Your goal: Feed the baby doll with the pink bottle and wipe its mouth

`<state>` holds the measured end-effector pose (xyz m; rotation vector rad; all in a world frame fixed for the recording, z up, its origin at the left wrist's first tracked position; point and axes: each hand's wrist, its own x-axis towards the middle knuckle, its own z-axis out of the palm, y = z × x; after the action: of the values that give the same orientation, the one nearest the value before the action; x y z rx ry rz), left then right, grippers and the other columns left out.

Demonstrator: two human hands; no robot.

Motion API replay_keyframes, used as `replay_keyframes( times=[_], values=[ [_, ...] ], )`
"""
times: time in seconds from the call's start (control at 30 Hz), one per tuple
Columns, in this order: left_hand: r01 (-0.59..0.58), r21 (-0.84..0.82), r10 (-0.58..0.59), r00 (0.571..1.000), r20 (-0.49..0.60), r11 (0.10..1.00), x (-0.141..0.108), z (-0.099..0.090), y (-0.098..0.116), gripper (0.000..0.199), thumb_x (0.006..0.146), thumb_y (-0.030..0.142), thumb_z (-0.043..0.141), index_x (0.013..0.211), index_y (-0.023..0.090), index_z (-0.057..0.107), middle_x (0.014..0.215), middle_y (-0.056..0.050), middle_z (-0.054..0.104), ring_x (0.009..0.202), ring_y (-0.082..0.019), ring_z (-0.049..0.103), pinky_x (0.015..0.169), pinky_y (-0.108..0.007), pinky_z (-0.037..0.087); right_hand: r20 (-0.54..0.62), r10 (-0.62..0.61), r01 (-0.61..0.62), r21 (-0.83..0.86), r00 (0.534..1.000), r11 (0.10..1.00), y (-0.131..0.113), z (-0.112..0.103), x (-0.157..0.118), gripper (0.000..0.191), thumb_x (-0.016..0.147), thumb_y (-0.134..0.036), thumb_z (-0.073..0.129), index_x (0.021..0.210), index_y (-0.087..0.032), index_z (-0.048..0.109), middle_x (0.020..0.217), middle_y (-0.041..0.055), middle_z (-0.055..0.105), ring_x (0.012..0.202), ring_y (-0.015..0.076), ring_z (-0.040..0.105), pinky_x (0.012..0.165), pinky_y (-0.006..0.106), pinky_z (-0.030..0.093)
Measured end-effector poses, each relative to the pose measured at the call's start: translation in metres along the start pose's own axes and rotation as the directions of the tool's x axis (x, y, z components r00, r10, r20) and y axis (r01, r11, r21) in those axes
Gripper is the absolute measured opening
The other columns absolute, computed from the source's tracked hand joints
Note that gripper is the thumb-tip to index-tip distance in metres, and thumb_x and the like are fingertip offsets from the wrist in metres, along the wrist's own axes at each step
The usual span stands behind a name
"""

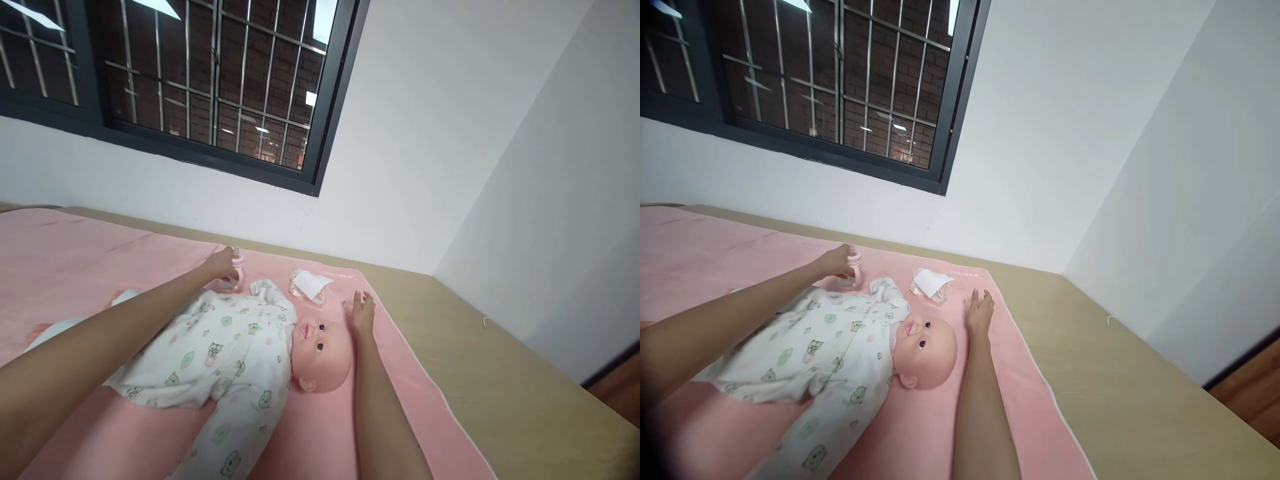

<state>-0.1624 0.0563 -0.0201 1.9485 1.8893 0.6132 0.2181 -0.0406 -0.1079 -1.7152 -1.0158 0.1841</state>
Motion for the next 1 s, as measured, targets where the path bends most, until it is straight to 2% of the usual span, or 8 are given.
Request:
replay_keyframes(
  times=[0.2, 0.33, 0.5, 0.63, 0.73, 0.87, 0.93, 1.0],
  values=[
    [-0.041, -0.018, 0.042, 0.998, 0.037, 0.999, 0.006, 0.005, -0.007, 0.056, 0.059, 0.021, 0.068, 0.110, 0.017, 0.045, 0.104, -0.010, 0.068, 0.086, -0.023, 0.070, 0.056, -0.022, 0.051, 0.000, 0.011, -0.011, 0.003, 1.000, 1.000, 0.001, -0.001, 0.001, 0.079, 0.085, -0.067, 0.030, 0.137, -0.010, 0.042, 0.140, 0.0240, 0.043, 0.129, 0.0341, 0.043, 0.108, 0.045, 0.032],
    [-0.064, 0.013, 0.064, 0.998, 0.020, 0.998, 0.012, 0.002, -0.016, 0.068, 0.054, 0.027, 0.072, 0.115, 0.015, 0.047, 0.114, -0.015, 0.066, 0.104, -0.029, 0.064, 0.068, -0.027, 0.051, -0.007, 0.026, -0.026, 0.016, 1.000, 1.000, 0.000, -0.001, -0.001, 0.079, 0.086, -0.068, 0.028, 0.140, -0.010, 0.038, 0.142, 0.0236, 0.040, 0.128, 0.0321, 0.045, 0.106, 0.043, 0.034],
    [-0.037, 0.049, 0.036, 0.999, 0.006, 0.998, 0.013, -0.004, -0.027, 0.088, 0.049, 0.031, 0.074, 0.129, 0.014, 0.044, 0.119, -0.014, 0.066, 0.107, -0.031, 0.063, 0.075, -0.029, 0.050, -0.017, 0.048, -0.047, 0.027, 0.999, 0.999, -0.003, -0.002, -0.002, 0.076, 0.087, -0.066, 0.028, 0.139, -0.013, 0.038, 0.142, 0.0220, 0.040, 0.127, 0.0319, 0.044, 0.105, 0.044, 0.035],
    [-0.008, 0.105, 0.011, 1.000, -0.027, 0.994, 0.003, -0.021, -0.026, 0.103, 0.048, 0.031, 0.076, 0.140, 0.006, 0.035, 0.123, -0.022, 0.062, 0.111, -0.036, 0.060, 0.078, -0.031, 0.048, -0.056, 0.040, -0.041, -0.030, 0.998, 0.999, -0.009, -0.004, -0.006, 0.071, 0.088, -0.062, 0.029, 0.136, -0.011, 0.042, 0.137, 0.0225, 0.045, 0.126, 0.0344, 0.042, 0.106, 0.046, 0.032],
    [-0.019, 0.166, 0.037, 0.994, -0.106, 0.986, -0.013, -0.040, -0.007, 0.108, 0.055, 0.039, 0.074, 0.146, 0.005, 0.025, 0.131, -0.025, 0.055, 0.119, -0.040, 0.053, 0.087, -0.037, 0.045, -0.165, -0.098, 0.086, -0.077, 0.981, 0.993, -0.015, -0.005, -0.009, 0.059, 0.090, -0.055, 0.030, 0.124, -0.011, 0.050, 0.128, 0.0215, 0.052, 0.124, 0.0338, 0.041, 0.106, 0.046, 0.029],
    [-0.248, 0.222, 0.296, 0.930, -0.218, 0.943, -0.047, -0.049, 0.045, 0.077, 0.074, 0.046, 0.059, 0.140, 0.012, 0.040, 0.117, -0.014, 0.066, 0.115, -0.036, 0.052, 0.093, -0.039, 0.042, -0.334, -0.283, 0.263, -0.103, 0.899, 0.959, -0.029, -0.005, -0.014, 0.039, 0.090, -0.039, 0.033, 0.112, -0.014, 0.052, 0.112, 0.0168, 0.056, 0.114, 0.0284, 0.047, 0.101, 0.041, 0.034],
    [-0.415, 0.211, 0.451, 0.877, -0.166, 0.885, -0.064, -0.040, 0.074, 0.060, 0.076, 0.046, 0.056, 0.128, 0.017, 0.053, 0.117, -0.010, 0.066, 0.115, -0.033, 0.051, 0.094, -0.038, 0.041, -0.330, -0.329, 0.324, -0.071, 0.885, 0.943, -0.040, -0.004, -0.017, 0.034, 0.089, -0.035, 0.032, 0.111, -0.016, 0.050, 0.107, 0.0149, 0.057, 0.105, 0.0251, 0.051, 0.093, 0.037, 0.039],
    [-0.569, 0.113, 0.576, 0.817, -0.030, 0.814, -0.077, -0.024, 0.099, 0.046, 0.077, 0.045, 0.055, 0.114, 0.018, 0.063, 0.119, -0.008, 0.065, 0.112, -0.028, 0.055, 0.092, -0.034, 0.042, -0.259, -0.367, 0.375, -0.019, 0.893, 0.927, -0.053, -0.002, -0.022, 0.032, 0.090, -0.035, 0.031, 0.110, -0.018, 0.049, 0.106, 0.0129, 0.057, 0.092, 0.0213, 0.054, 0.082, 0.033, 0.043]
  ],
)
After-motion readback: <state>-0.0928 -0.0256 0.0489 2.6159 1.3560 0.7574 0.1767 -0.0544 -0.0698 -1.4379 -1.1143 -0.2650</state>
